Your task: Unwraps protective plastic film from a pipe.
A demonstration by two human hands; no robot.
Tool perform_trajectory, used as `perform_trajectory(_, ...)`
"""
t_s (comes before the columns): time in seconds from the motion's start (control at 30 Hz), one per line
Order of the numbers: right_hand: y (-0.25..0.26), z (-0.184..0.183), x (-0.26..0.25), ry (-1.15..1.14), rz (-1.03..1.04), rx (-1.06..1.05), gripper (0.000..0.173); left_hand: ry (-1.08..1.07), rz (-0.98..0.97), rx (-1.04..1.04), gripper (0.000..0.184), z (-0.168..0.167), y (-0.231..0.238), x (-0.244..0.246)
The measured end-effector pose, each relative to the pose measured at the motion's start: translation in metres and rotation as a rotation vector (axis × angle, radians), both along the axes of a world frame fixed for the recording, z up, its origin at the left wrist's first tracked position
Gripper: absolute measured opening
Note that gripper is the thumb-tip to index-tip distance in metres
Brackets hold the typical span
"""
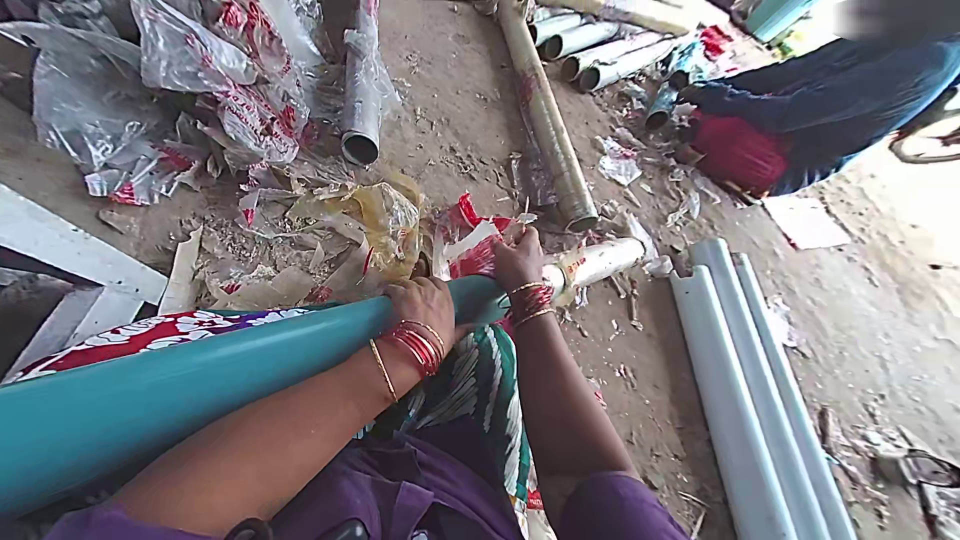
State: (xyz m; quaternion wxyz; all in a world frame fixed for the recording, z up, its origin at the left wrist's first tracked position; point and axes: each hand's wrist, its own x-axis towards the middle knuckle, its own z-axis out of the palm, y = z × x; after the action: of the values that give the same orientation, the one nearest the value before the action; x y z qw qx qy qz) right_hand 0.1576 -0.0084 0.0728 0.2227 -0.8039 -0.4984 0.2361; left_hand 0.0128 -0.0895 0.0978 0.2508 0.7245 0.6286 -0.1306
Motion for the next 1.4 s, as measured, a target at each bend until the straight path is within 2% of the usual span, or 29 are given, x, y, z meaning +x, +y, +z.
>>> perform_trajectory(0.07,0.008,0.013,-0.007,-0.136,0.038,-0.119,0.067,0.008,-0.054,0.12,0.097,-0.006,-0.015,0.005)
perform_trajectory(0.13,0.018,0.021,-0.012,-0.249,0.011,-0.161,0.073,0.023,-0.1,0.267,0.094,-0.017,-0.03,0.01)
perform_trajectory(0.27,0.024,0.022,-0.007,-0.248,-0.076,0.096,0.049,0.052,-0.152,0.391,0.09,-0.025,-0.035,0.009)
perform_trajectory(0.33,0.02,0.017,-0.003,-0.202,-0.142,0.245,0.041,0.08,-0.182,0.533,0.084,-0.035,-0.038,0.007)
perform_trajectory(0.5,0.018,-0.022,0.031,0.068,-0.332,0.462,0.022,0.097,-0.327,0.791,0.062,-0.071,-0.042,-0.014)
perform_trajectory(0.6,0.012,-0.025,0.031,0.191,-0.341,0.673,0.025,0.103,-0.345,0.934,0.058,-0.083,-0.042,-0.018)
perform_trajectory(0.67,-0.007,-0.021,0.024,0.18,-0.304,0.837,0.024,0.102,-0.345,1.11,0.051,-0.103,-0.036,-0.023)
perform_trajectory(0.73,-0.041,-0.022,0.017,0.158,-0.299,0.87,0.024,0.055,-0.357,1.245,0.043,-0.124,-0.029,-0.03)
perform_trajectory(0.77,-0.06,-0.025,0.014,0.17,-0.275,0.862,0.025,0.018,-0.366,1.251,0.046,-0.129,-0.028,-0.034)
perform_trajectory(0.87,-0.101,-0.044,0.013,0.185,-0.114,0.943,0.019,-0.127,-0.373,1.174,0.048,-0.123,-0.03,-0.041)
perform_trajectory(0.93,-0.12,-0.053,0.014,0.053,-0.016,1.0,0.021,-0.226,-0.345,1.084,0.053,-0.106,-0.03,-0.042)
perform_trajectory(1.03,-0.146,-0.059,0.008,-0.103,0.143,1.029,0.02,-0.443,-0.231,0.935,0.065,-0.078,-0.02,-0.042)
perform_trajectory(1.1,-0.164,-0.067,0.002,-0.135,0.316,1.003,0.017,-0.558,-0.13,0.785,0.061,-0.059,-0.007,-0.037)
perform_trajectory(1.17,-0.173,-0.073,-0.006,-0.175,0.459,0.985,0.021,-0.504,-0.023,0.519,0.063,-0.031,0.007,-0.026)
perform_trajectory(1.23,-0.172,-0.072,-0.009,-0.179,0.473,0.995,0.022,-0.398,0.094,0.123,0.07,-0.001,0.03,-0.008)
perform_trajectory(1.27,-0.17,-0.071,-0.009,-0.143,0.467,0.995,0.022,-0.413,0.158,0.0,0.072,0.006,0.039,0.0)
perform_trajectory(1.37,-0.167,-0.071,-0.008,-0.083,0.513,0.95,0.018,-0.646,0.434,-0.27,0.073,0.018,0.054,0.013)
perform_trajectory(1.4,-0.167,-0.07,-0.008,-0.053,0.533,0.911,0.019,-0.691,0.449,-0.308,0.068,0.016,0.059,0.011)
